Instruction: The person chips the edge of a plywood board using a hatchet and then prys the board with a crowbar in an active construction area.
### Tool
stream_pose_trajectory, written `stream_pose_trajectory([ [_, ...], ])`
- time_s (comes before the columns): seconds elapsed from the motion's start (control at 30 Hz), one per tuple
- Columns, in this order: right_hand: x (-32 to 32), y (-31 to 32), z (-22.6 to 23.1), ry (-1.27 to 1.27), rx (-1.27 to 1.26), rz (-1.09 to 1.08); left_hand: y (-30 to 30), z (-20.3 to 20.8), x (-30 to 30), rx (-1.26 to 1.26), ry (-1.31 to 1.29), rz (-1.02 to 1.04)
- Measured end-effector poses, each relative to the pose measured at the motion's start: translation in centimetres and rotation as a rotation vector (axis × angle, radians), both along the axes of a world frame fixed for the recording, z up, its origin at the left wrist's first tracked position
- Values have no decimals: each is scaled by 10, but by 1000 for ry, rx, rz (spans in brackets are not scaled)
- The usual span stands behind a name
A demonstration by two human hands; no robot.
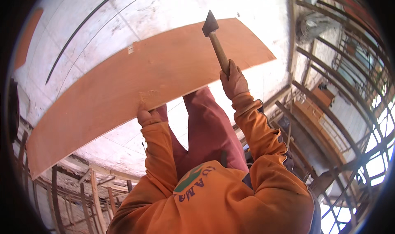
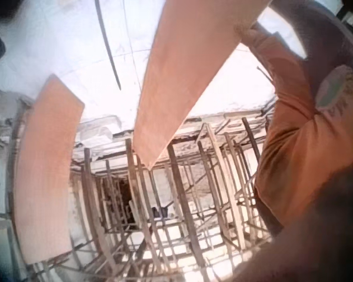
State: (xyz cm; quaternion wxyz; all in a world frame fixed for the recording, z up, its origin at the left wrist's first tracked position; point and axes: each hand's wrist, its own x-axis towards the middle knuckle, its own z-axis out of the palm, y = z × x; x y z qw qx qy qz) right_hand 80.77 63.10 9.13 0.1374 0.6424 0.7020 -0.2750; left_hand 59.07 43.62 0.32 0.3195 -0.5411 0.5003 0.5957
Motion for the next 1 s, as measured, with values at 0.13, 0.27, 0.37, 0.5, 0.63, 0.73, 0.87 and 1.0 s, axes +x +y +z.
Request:
stream_pose_trajectory([
  [0.13, 55, 8, 59, -68, 17, -71, 17, 5, 3, -136, 8, -53],
  [0.27, 100, 14, 56, -37, 80, -46, 30, -3, -1, -71, 110, -106],
  [0.37, 148, 0, 12, 81, 194, 200, 42, 29, 8, -82, 168, -204],
  [0.5, 144, 4, -6, 357, -151, -293, 32, 2, 8, -383, 870, -1073],
  [0.63, 162, 15, -17, 236, -21, 27, 3, -12, 8, -790, 1298, -1466],
  [0.73, 158, 27, -17, 171, -72, 30, 34, 4, 16, -228, 954, -665],
  [0.87, 188, 33, -37, 272, -5, 209, 26, -3, 34, 77, 733, -35],
  [1.0, 152, 49, -22, 204, -43, 152, 42, -5, 43, 63, 858, -7],
])
